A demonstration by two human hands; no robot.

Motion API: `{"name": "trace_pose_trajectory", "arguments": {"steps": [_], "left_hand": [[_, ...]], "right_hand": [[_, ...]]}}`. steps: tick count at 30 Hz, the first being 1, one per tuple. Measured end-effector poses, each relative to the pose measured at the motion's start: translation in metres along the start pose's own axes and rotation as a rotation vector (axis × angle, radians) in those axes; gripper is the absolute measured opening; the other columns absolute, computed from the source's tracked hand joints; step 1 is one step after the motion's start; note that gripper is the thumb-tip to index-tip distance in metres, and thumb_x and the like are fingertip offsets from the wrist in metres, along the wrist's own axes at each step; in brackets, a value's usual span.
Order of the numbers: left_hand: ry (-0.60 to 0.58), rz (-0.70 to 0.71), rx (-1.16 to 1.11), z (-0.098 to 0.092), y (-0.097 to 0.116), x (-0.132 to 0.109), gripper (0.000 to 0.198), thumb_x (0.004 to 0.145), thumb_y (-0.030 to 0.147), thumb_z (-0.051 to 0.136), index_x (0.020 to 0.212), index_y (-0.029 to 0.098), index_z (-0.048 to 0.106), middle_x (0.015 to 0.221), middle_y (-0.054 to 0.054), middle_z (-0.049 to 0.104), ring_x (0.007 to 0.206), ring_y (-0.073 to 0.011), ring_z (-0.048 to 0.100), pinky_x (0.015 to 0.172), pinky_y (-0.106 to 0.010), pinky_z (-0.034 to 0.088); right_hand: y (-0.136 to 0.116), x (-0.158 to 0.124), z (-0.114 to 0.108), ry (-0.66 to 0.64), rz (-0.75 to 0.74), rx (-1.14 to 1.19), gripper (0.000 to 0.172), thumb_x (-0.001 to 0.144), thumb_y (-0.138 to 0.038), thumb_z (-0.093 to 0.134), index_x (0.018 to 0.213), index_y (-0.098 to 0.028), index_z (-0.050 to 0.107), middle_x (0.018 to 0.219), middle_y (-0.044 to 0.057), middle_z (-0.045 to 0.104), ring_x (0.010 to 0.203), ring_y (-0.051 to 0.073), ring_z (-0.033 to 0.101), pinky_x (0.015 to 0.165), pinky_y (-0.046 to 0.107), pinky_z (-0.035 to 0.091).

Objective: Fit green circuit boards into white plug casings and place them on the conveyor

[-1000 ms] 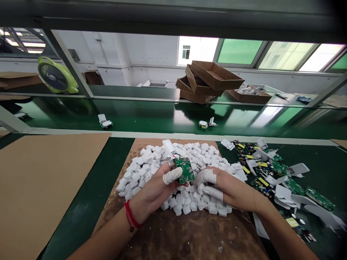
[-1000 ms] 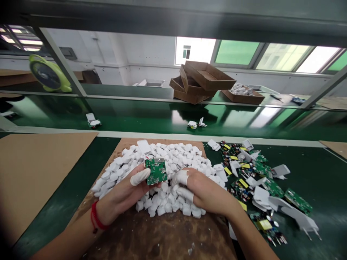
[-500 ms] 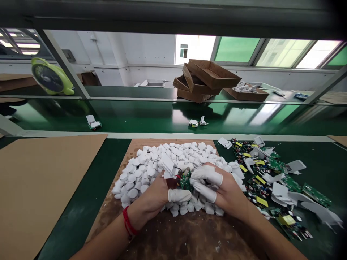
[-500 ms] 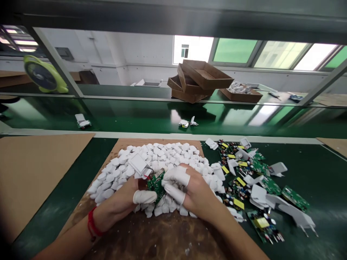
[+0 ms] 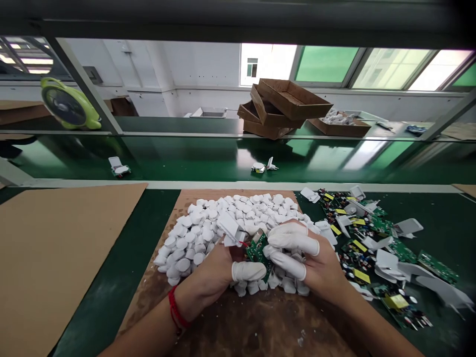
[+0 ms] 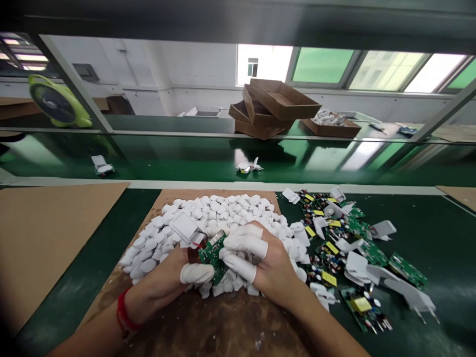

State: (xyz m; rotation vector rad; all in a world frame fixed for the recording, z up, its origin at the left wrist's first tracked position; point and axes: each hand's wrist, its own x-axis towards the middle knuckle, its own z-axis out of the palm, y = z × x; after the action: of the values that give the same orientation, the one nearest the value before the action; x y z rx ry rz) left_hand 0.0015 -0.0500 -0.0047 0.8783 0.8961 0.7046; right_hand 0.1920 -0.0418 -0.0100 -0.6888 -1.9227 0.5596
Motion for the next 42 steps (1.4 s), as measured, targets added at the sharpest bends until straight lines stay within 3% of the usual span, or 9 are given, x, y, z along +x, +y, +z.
{"name": "trace_pose_trajectory", "arguments": {"steps": [5, 8, 11, 17, 22, 28, 33, 37, 42], "left_hand": [[-0.050, 0.065, 0.024, 0.004, 0.003, -0.001, 0.033, 0.049, 0.027, 0.086, 0.076, 0.014, 0.073, 0.053, 0.001, 0.061, 0.046, -0.0103, 0.051, 0.046, -0.022, 0.043], [-0.069, 0.168, -0.004, 0.006, 0.006, -0.002, 0.047, 0.050, 0.020, 0.086, 0.095, 0.019, 0.071, 0.082, -0.004, 0.072, 0.070, -0.0181, 0.063, 0.065, -0.028, 0.052], [-0.084, 0.188, 0.041, 0.005, 0.007, -0.002, 0.058, 0.051, 0.021, 0.086, 0.105, 0.018, 0.068, 0.096, -0.009, 0.072, 0.092, -0.0274, 0.064, 0.077, -0.035, 0.052], [-0.154, 0.195, 0.130, 0.001, 0.009, -0.005, 0.078, 0.047, 0.012, 0.086, 0.120, 0.022, 0.061, 0.110, -0.009, 0.069, 0.105, -0.0303, 0.061, 0.086, -0.039, 0.051], [-0.276, 0.181, 0.100, 0.000, 0.009, -0.006, 0.084, 0.043, 0.011, 0.088, 0.121, 0.023, 0.061, 0.113, -0.008, 0.068, 0.111, -0.0329, 0.058, 0.089, -0.038, 0.050], [-0.294, 0.164, 0.109, 0.000, 0.004, -0.005, 0.077, 0.046, 0.012, 0.087, 0.118, 0.024, 0.063, 0.111, -0.006, 0.068, 0.106, -0.0303, 0.061, 0.089, -0.037, 0.049], [-0.303, 0.186, 0.168, 0.004, 0.001, -0.004, 0.073, 0.041, 0.022, 0.090, 0.111, 0.024, 0.068, 0.108, -0.007, 0.068, 0.111, -0.0321, 0.057, 0.092, -0.039, 0.047], [-0.350, 0.276, 0.243, 0.005, 0.002, -0.003, 0.068, 0.034, 0.034, 0.091, 0.099, 0.023, 0.073, 0.113, -0.006, 0.065, 0.112, -0.0321, 0.055, 0.102, -0.040, 0.040], [-0.380, 0.292, 0.199, 0.008, 0.007, -0.004, 0.064, 0.036, 0.041, 0.089, 0.096, 0.023, 0.074, 0.119, -0.006, 0.061, 0.118, -0.0320, 0.051, 0.100, -0.036, 0.041]], "right_hand": [[0.002, -0.003, 0.000, -0.029, 0.167, 0.076, 0.015, 0.086, -0.021, 0.061, 0.095, -0.027, 0.071, 0.091, 0.005, 0.067, 0.084, 0.019, 0.062, 0.071, 0.030, 0.051], [0.002, -0.006, 0.001, -0.033, 0.277, 0.064, 0.015, 0.085, -0.028, 0.063, 0.097, -0.027, 0.071, 0.089, 0.005, 0.066, 0.082, 0.019, 0.060, 0.071, 0.031, 0.050], [0.004, -0.008, 0.002, -0.024, 0.400, 0.094, 0.031, 0.082, -0.035, 0.065, 0.112, -0.027, 0.065, 0.090, 0.003, 0.064, 0.085, 0.020, 0.059, 0.079, 0.033, 0.048], [0.002, -0.005, -0.001, -0.221, 0.648, 0.591, 0.056, 0.081, -0.037, 0.067, 0.132, -0.026, 0.047, 0.084, 0.000, 0.063, 0.068, 0.013, 0.056, 0.068, 0.028, 0.048], [-0.007, -0.002, -0.002, -0.397, 0.695, 1.009, 0.072, 0.072, -0.029, 0.077, 0.135, -0.033, 0.043, 0.134, 0.007, 0.053, 0.093, 0.015, 0.061, 0.081, 0.030, 0.048], [-0.002, -0.004, 0.006, -0.354, 0.763, 1.160, 0.073, 0.065, -0.027, 0.082, 0.131, -0.030, 0.050, 0.131, 0.008, 0.058, 0.074, 0.008, 0.061, 0.068, 0.021, 0.049], [0.005, -0.005, 0.009, -0.449, 0.851, 1.211, 0.102, 0.048, -0.025, 0.090, 0.138, -0.030, 0.043, 0.133, 0.009, 0.056, 0.080, 0.013, 0.064, 0.051, 0.014, 0.045], [0.006, -0.007, 0.008, -0.583, 0.779, 1.269, 0.111, 0.045, -0.026, 0.091, 0.142, -0.028, 0.036, 0.135, 0.012, 0.053, 0.104, 0.025, 0.062, 0.066, 0.023, 0.053], [-0.002, -0.005, 0.008, -0.507, 0.759, 1.216, 0.108, 0.047, -0.021, 0.090, 0.141, -0.025, 0.038, 0.130, 0.012, 0.057, 0.106, 0.026, 0.062, 0.075, 0.028, 0.054]]}}
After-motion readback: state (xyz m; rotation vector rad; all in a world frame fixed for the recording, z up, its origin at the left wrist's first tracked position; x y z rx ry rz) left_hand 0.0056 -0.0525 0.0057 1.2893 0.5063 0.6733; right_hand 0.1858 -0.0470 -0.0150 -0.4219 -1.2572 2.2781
